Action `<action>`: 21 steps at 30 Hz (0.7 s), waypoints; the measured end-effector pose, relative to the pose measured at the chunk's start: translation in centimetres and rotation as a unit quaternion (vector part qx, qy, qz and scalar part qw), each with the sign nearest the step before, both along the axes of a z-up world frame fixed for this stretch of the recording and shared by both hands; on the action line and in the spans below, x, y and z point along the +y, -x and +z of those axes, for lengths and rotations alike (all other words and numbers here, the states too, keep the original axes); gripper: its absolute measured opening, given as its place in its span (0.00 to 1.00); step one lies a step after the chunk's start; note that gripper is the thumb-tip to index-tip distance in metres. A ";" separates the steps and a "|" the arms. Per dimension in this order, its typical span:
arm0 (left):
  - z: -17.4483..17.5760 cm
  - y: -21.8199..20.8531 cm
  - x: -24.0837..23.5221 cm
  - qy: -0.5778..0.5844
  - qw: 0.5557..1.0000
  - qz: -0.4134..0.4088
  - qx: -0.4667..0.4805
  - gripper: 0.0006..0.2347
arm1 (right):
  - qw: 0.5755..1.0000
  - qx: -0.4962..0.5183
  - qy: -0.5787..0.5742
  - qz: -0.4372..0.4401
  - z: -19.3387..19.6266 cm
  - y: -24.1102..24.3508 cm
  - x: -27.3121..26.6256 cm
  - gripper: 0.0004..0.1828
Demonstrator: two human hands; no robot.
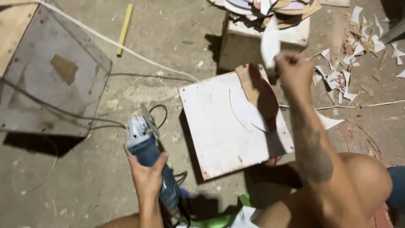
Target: Cutting leaf-shaped patterns from a metal sheet using a handheld angle grinder.
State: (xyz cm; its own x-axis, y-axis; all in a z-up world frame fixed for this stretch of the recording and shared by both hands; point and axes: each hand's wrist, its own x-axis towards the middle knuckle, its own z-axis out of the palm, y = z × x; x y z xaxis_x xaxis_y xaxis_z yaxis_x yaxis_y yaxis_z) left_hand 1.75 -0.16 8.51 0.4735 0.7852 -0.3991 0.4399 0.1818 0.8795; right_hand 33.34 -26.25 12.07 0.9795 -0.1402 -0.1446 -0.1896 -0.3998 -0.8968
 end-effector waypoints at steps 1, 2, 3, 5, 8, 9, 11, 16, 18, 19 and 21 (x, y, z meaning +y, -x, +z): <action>-0.6 -0.3 0.0 0.003 1.000 -0.008 0.025 0.49 | 0.998 -0.021 0.050 -0.020 1.5 -1.7 0.4 0.05; -1.6 -0.1 0.1 0.003 1.000 -0.011 0.023 0.49 | 0.998 -0.023 0.050 -0.023 1.9 -3.8 0.4 0.05; -2.7 -0.1 0.3 -0.006 0.999 -0.021 0.048 0.51 | 0.999 -0.017 0.011 -0.037 2.3 -6.0 0.5 0.05; -3.0 -0.4 0.3 -0.014 0.997 -0.028 0.072 0.53 | 0.998 -0.011 -0.027 -0.049 1.9 -11.3 0.5 0.07; -1.2 -1.7 0.4 0.023 0.990 -0.021 0.135 0.53 | 0.993 -0.039 -0.059 -0.094 0.4 -19.6 1.0 0.06; -0.8 -2.0 0.6 0.027 0.985 -0.023 0.168 0.53 | 0.993 -0.021 -0.091 -0.077 0.5 -21.3 1.6 0.01; -0.6 -3.0 0.9 0.030 0.979 -0.026 0.202 0.53 | 0.991 -0.002 -0.122 -0.060 -1.0 -25.2 1.5 0.05; -2.1 -2.3 1.4 -0.008 0.991 -0.013 0.130 0.52 | 0.996 0.081 0.001 0.023 -6.0 -19.7 0.0 0.02; -2.4 -2.4 1.2 -0.008 0.997 -0.022 0.078 0.50 | 0.994 0.073 0.055 0.052 -5.3 -8.7 0.0 0.08; -2.4 -2.3 1.0 -0.010 0.999 -0.031 0.014 0.48 | 0.989 0.054 0.107 0.083 -4.5 -3.2 0.0 0.15; 0.2 -2.6 0.2 0.011 1.000 -0.028 0.003 0.48 | 0.981 0.033 0.154 0.113 -1.8 2.4 1.9 0.22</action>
